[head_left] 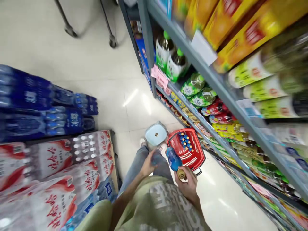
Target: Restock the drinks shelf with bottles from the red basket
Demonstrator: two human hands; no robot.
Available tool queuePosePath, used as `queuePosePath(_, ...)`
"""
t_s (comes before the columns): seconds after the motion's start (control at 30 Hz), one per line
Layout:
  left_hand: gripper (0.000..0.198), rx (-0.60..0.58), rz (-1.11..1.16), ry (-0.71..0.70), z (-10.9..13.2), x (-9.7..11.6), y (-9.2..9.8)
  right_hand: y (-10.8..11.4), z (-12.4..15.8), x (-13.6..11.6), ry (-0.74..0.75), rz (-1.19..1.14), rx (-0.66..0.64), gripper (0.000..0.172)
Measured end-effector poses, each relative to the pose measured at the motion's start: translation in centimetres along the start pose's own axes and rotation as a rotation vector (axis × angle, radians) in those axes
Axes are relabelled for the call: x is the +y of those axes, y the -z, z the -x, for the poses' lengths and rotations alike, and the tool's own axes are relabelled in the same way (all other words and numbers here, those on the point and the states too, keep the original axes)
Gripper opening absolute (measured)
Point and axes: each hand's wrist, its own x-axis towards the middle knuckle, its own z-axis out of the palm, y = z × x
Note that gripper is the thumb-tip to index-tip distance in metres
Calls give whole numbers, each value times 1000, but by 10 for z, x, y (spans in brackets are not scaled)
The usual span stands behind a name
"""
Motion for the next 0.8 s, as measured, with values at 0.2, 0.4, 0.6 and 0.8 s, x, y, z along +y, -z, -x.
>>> queuePosePath(0.2, 83, -91, 483, -436, 24, 126, -11, 79, -48, -59, 252, 33, 147, 14)
queuePosePath(0.4, 94, -98, 556, -537, 73, 173, -16, 122, -96, -70, 9, -151, 412, 21)
queuePosePath(0.6, 87, 21, 531, -560, 140, 183, -25, 139, -137, -61, -374, -666, 409, 52)
queuePosePath(0.8, 81, 140, 528, -623, 165, 200, -22, 144, -127, -67, -412, -853, 443, 59)
